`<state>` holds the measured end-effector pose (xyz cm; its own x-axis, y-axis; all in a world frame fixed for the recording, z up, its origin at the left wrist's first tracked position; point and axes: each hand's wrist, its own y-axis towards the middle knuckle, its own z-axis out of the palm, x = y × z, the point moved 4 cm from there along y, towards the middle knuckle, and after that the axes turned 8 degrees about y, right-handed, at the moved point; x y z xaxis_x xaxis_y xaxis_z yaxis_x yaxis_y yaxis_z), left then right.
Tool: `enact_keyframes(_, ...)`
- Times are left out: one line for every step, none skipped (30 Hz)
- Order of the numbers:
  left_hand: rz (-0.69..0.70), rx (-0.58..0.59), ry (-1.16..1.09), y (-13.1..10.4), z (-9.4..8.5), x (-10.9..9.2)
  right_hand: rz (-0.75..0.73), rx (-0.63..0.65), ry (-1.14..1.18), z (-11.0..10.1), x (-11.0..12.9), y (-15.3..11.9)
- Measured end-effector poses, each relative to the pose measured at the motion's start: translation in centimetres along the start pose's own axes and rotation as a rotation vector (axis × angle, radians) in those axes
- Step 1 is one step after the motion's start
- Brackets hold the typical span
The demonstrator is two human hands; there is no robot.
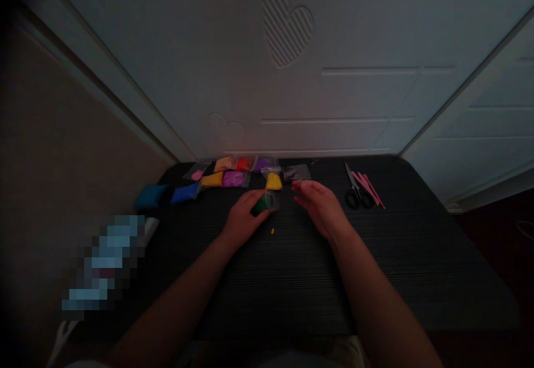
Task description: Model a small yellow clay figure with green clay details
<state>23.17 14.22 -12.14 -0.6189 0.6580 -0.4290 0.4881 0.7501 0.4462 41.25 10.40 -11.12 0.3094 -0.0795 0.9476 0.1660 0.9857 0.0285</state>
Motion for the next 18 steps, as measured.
enact_keyframes(-0.019, 0.0, -0.009, 0.0, 0.0, 0.2, 0.03, -0.039, 0.113, -0.5, 0.1, 0.0)
enact_keyframes(-0.034, 0.001, -0.016, 0.1, 0.0, 0.3, 0.056, -0.069, 0.201, -0.8, 0.1, 0.0)
enact_keyframes(-0.046, 0.0, -0.019, 0.2, -0.1, 0.4, 0.076, -0.085, 0.25, -1.0, 0.0, 0.0)
enact_keyframes(-0.056, -0.006, -0.021, 0.2, -0.1, 0.4, 0.088, -0.085, 0.254, -1.0, 0.0, 0.0)
enact_keyframes(-0.064, -0.016, -0.022, 0.3, -0.2, 0.5, 0.099, -0.079, 0.249, -0.9, -0.2, 0.0)
enact_keyframes(-0.073, -0.029, -0.023, 0.3, -0.3, 0.5, 0.115, -0.073, 0.251, -0.7, -0.4, 0.0)
enact_keyframes(-0.082, -0.039, -0.025, 0.3, -0.3, 0.6, 0.132, -0.067, 0.254, -0.5, -0.5, -0.1)
enact_keyframes(-0.091, -0.047, -0.03, 0.3, -0.4, 0.6, 0.148, -0.061, 0.255, -0.3, -0.7, -0.1)
enact_keyframes(-0.099, -0.055, -0.034, 0.3, -0.4, 0.7, 0.165, -0.058, 0.259, -0.2, -0.8, -0.1)
enact_keyframes(-0.105, -0.06, -0.039, 0.3, -0.4, 0.8, 0.182, -0.059, 0.269, -0.1, -0.9, -0.1)
enact_keyframes(-0.11, -0.063, -0.043, 0.3, -0.4, 0.8, 0.199, -0.063, 0.288, -0.1, -1.0, 0.0)
enact_keyframes(-0.113, -0.068, -0.047, 0.3, -0.4, 0.9, 0.214, -0.067, 0.309, -0.1, -1.1, 0.0)
enact_keyframes(-0.118, -0.075, -0.049, 0.3, -0.4, 1.0, 0.228, -0.069, 0.331, -0.2, -1.2, 0.0)
enact_keyframes(-0.123, -0.081, -0.05, 0.3, -0.4, 1.1, 0.239, -0.07, 0.348, -0.3, -1.2, 0.0)
enact_keyframes(-0.128, -0.084, -0.05, 0.3, -0.4, 1.1, 0.248, -0.068, 0.358, -0.3, -1.3, 0.0)
enact_keyframes(-0.132, -0.085, -0.05, 0.3, -0.3, 1.2, 0.252, -0.064, 0.361, -0.3, -1.3, 0.0)
enact_keyframes(-0.135, -0.087, -0.049, 0.3, -0.3, 1.2, 0.257, -0.062, 0.361, -0.4, -1.4, 0.0)
enact_keyframes(-0.137, -0.086, -0.049, 0.4, -0.3, 1.3, 0.261, -0.062, 0.364, -0.4, -1.4, 0.0)
